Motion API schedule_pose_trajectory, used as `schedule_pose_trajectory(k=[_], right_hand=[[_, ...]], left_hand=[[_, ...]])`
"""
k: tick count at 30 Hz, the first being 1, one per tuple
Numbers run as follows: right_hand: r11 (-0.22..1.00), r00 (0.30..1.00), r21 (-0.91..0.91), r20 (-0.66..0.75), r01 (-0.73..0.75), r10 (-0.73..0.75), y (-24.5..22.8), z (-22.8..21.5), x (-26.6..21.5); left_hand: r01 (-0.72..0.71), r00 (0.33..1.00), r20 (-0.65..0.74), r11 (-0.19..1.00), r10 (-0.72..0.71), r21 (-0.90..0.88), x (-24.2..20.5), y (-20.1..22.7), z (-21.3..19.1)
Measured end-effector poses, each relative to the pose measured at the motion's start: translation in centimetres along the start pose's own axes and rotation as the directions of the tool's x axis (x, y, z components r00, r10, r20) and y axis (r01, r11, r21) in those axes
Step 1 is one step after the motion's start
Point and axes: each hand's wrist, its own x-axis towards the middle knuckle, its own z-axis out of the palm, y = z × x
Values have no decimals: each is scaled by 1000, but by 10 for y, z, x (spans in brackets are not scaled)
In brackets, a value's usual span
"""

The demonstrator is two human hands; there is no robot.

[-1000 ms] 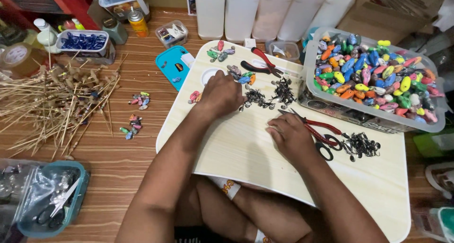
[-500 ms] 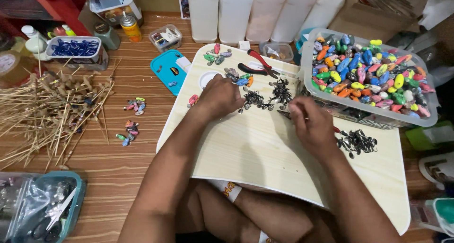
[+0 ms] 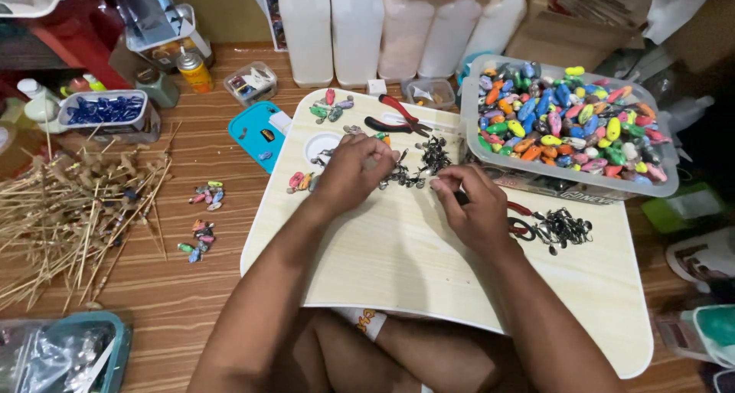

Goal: Assembling small fishing lures by attaching colorful bodies to hooks using pliers and scissors

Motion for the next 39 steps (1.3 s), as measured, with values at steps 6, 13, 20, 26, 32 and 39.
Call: schedule_pose_trajectory(k=[6, 13, 20, 26, 32, 39], right_hand=[[1000, 996, 15, -92, 17, -16, -2, -4, 1], [1000, 989, 15, -145, -20, 22, -1, -13, 5], [1000, 995, -5, -102, 17, -18, 0, -7, 1], [1000, 998, 0, -54, 19, -19, -8, -10, 1], [995, 997, 89, -57, -49, 54, -11, -27, 9], [901, 975, 433, -195, -13, 108, 10, -31, 2]], left_hand=[[-178, 983, -65, 981, 173, -80, 8, 41, 38], [-114, 993, -37, 977, 109, -180, 9, 55, 57], [86, 995, 21, 743, -96, -664, 5, 49, 54], [128, 984, 21, 621, -177, -774, 5, 40, 60], [123, 975, -7, 567, -222, -814, 10, 42, 60], [111, 978, -19, 599, -206, -793, 10, 32, 61]])
